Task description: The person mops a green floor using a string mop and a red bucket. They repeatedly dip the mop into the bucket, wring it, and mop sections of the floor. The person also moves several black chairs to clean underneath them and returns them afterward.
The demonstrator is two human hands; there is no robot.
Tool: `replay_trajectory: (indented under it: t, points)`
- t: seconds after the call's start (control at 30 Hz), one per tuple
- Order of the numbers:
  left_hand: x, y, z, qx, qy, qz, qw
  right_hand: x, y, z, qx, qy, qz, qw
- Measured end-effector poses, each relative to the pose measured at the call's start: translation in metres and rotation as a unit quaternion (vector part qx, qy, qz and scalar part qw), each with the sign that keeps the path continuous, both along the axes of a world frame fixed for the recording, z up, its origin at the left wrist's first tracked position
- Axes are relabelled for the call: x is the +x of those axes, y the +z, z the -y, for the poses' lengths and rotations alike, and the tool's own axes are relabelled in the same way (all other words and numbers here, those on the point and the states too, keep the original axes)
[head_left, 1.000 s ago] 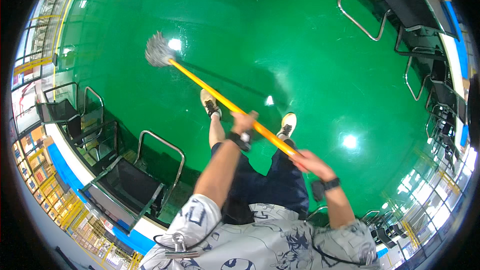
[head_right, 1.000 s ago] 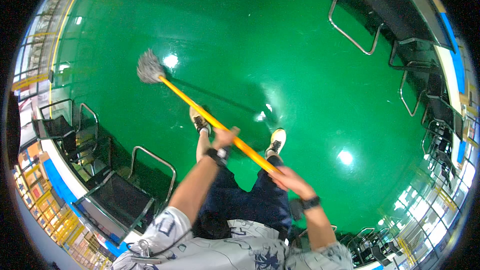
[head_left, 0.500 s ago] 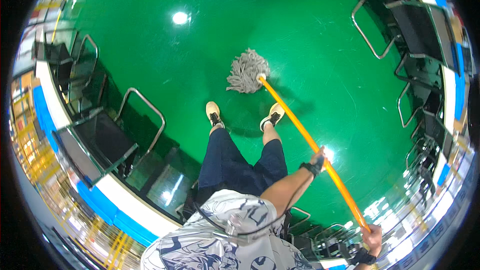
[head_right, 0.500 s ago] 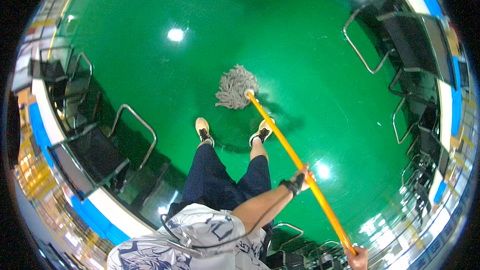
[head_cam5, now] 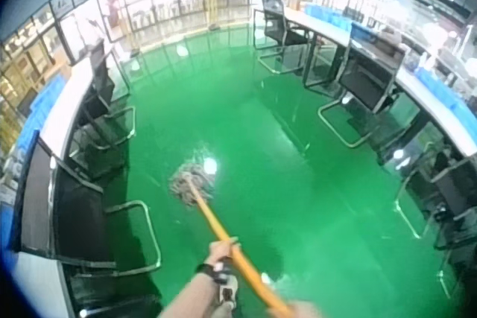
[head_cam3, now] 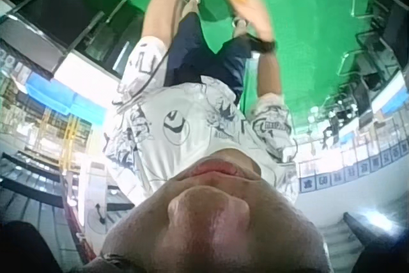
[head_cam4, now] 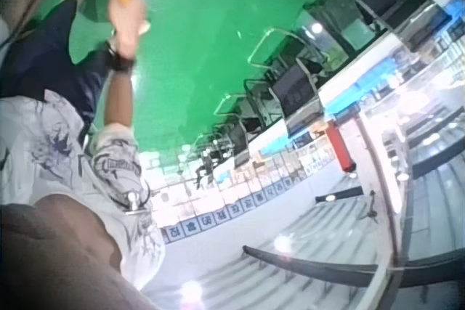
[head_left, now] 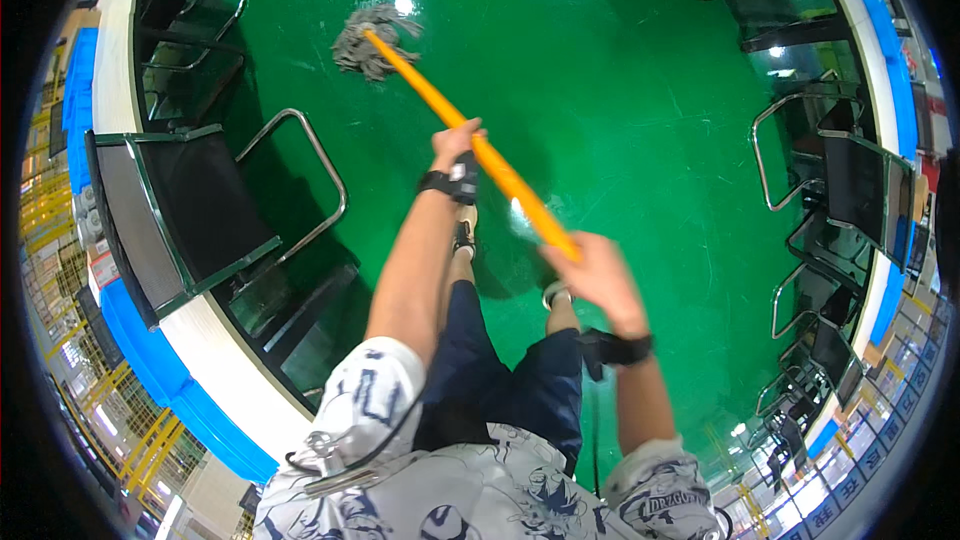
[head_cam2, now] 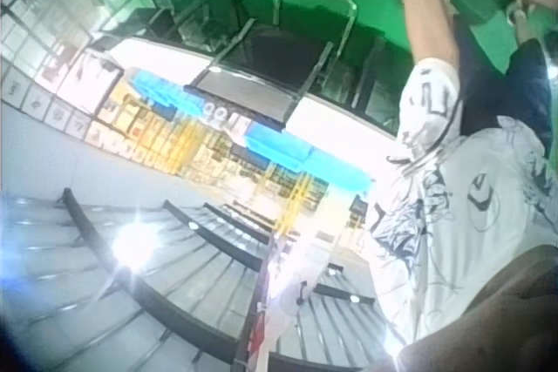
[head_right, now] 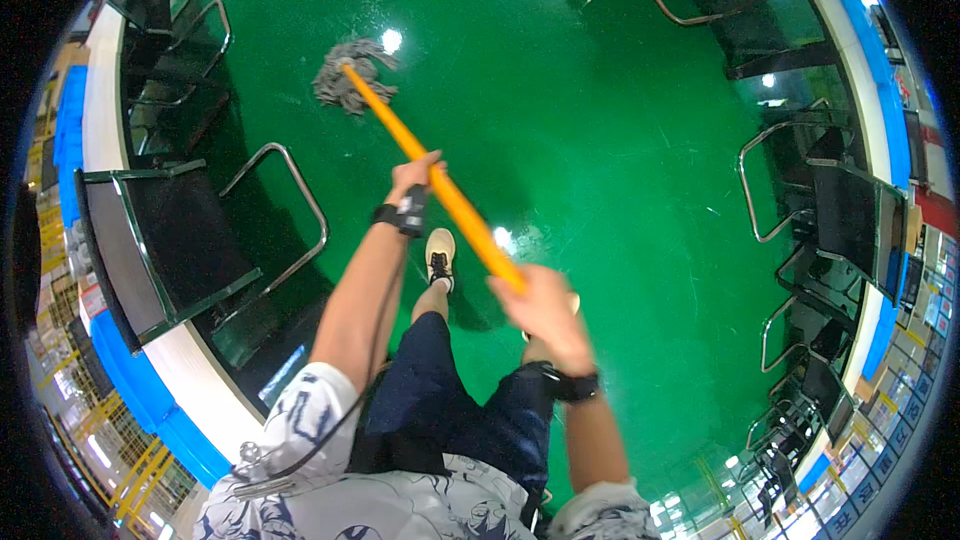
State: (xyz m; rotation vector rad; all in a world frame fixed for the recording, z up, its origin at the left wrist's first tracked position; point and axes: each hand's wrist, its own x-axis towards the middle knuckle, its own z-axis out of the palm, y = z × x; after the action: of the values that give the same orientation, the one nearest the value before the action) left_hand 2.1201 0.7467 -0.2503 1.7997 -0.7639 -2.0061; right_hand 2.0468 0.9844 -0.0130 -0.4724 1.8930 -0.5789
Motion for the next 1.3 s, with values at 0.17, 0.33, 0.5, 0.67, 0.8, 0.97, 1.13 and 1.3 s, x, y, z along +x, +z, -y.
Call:
replay_trajectory:
  t: [0.17, 0.33, 0.5, 0.67, 0.8, 0.97, 1.13, 1.3]
  points:
    - [0.127, -0.010, 0.072, -0.084, -0.078, 0.117, 0.986, 0.143, -0.096, 0.079, -0.001, -0.125, 0.305, 0.944]
    - [0.161, -0.058, 0.018, -0.226, -0.247, 0.366, 0.868, 0.156, -0.094, -0.031, -0.143, -0.050, 0.046, 0.987]
    - [0.103, -0.106, -0.207, -0.138, -0.116, 0.128, 0.975, 0.081, -0.081, -0.286, -0.067, -0.006, 0.106, 0.992]
    - [0.060, -0.047, -0.566, 0.029, -0.021, -0.004, 0.999, 0.056, -0.005, -0.594, 0.137, -0.004, -0.034, 0.990]
    - [0.074, 0.057, -0.794, 0.248, -0.209, -0.116, 0.939, 0.071, 0.140, -0.785, 0.284, -0.221, 0.160, 0.919]
    - [0.057, 0.109, -0.912, 0.600, -0.023, 0.007, 0.799, 0.093, 0.240, -0.850, 0.377, -0.258, -0.003, 0.890]
    - [0.052, 0.051, -0.834, 0.507, 0.021, -0.110, 0.855, 0.075, 0.178, -0.760, 0.302, -0.068, -0.133, 0.942]
    - [0.071, -0.019, -0.546, 0.101, -0.016, -0.224, 0.969, 0.092, 0.066, -0.524, 0.162, 0.051, -0.183, 0.968]
